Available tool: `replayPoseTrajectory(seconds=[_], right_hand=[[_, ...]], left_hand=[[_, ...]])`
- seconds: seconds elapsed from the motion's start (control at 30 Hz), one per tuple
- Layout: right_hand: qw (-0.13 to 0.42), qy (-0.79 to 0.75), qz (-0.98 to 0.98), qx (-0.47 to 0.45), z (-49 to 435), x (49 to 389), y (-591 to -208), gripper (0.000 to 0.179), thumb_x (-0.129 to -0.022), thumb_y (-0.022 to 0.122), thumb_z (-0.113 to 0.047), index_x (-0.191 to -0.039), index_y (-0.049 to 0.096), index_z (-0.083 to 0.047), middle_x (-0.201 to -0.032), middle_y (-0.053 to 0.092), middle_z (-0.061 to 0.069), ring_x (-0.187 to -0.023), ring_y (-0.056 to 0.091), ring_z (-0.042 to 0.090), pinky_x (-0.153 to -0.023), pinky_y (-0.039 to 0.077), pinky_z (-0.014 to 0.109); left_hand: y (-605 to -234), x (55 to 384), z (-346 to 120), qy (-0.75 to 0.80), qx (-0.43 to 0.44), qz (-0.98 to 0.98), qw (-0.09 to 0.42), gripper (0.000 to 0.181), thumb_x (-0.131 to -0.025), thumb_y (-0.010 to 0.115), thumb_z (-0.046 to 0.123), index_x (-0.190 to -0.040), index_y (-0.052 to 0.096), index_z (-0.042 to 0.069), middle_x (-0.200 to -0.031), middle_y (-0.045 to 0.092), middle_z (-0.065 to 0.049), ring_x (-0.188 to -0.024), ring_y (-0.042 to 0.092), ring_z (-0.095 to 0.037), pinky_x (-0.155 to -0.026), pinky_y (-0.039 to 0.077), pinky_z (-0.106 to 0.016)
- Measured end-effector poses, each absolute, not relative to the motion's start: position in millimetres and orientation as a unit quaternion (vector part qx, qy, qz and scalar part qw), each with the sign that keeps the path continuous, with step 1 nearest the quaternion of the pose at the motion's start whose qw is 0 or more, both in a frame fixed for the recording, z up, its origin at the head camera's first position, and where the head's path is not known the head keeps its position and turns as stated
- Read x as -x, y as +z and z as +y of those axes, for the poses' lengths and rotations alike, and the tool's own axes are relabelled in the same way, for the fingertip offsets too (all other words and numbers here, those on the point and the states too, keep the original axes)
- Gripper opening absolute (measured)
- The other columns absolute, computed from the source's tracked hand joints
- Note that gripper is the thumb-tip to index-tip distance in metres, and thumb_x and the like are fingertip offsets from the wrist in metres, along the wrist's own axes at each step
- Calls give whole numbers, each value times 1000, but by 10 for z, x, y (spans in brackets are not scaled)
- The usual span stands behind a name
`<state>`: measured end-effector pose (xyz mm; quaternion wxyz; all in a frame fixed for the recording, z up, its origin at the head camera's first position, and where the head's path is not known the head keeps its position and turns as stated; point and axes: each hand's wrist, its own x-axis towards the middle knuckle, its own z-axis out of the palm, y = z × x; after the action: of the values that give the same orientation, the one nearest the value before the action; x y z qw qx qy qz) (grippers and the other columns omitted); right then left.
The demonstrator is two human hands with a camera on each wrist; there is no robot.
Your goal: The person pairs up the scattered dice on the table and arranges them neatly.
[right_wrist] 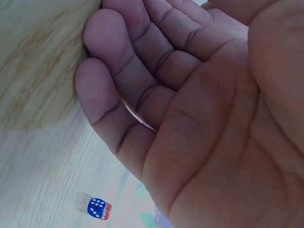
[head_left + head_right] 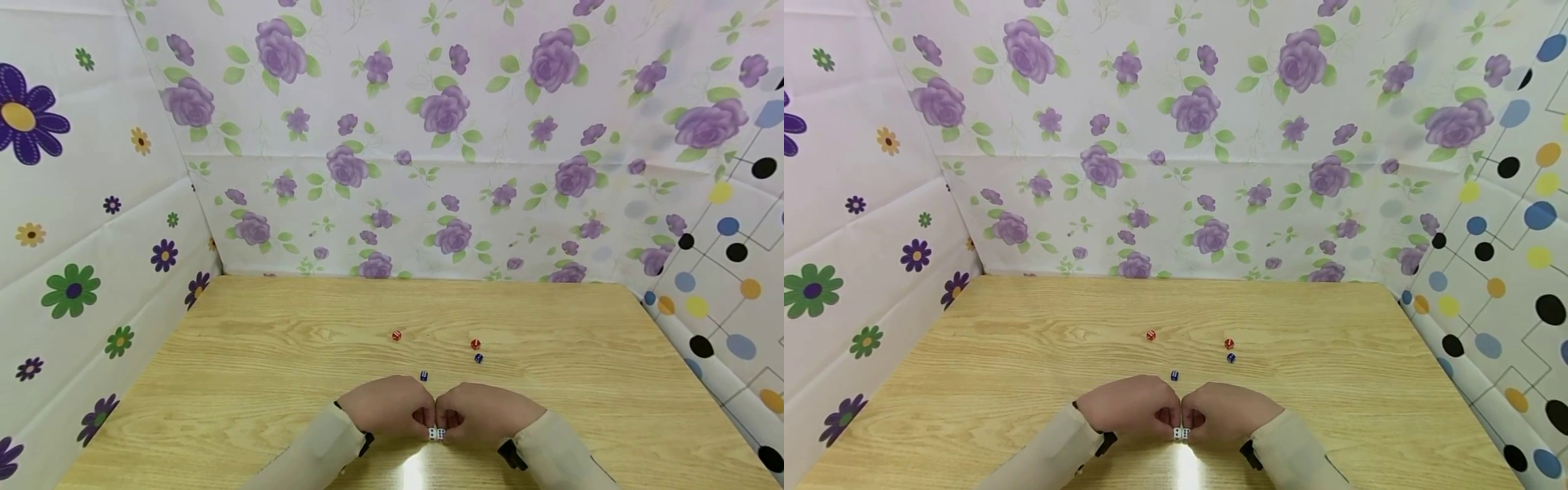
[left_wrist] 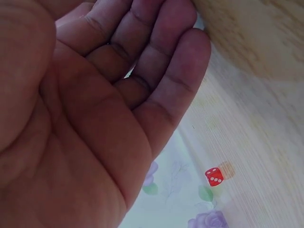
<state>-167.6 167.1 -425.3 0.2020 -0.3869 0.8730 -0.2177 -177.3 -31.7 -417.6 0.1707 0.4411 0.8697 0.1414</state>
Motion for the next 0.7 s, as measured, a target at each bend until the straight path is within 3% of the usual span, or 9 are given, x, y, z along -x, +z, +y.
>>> replayPoseTrajectory(seconds=[0.7], right_hand=[[198, -218, 874, 387, 1674, 1668, -4255, 12, -85, 69, -14, -81, 63, -23, -71, 55, -18, -62, 50, -4, -58, 45, 17]], left_hand=[[-4195, 1773, -331, 154, -425, 874, 179, 8, -83, 73, 22, -79, 68, 27, -74, 58, 21, -68, 52, 7, -65, 44, -14]])
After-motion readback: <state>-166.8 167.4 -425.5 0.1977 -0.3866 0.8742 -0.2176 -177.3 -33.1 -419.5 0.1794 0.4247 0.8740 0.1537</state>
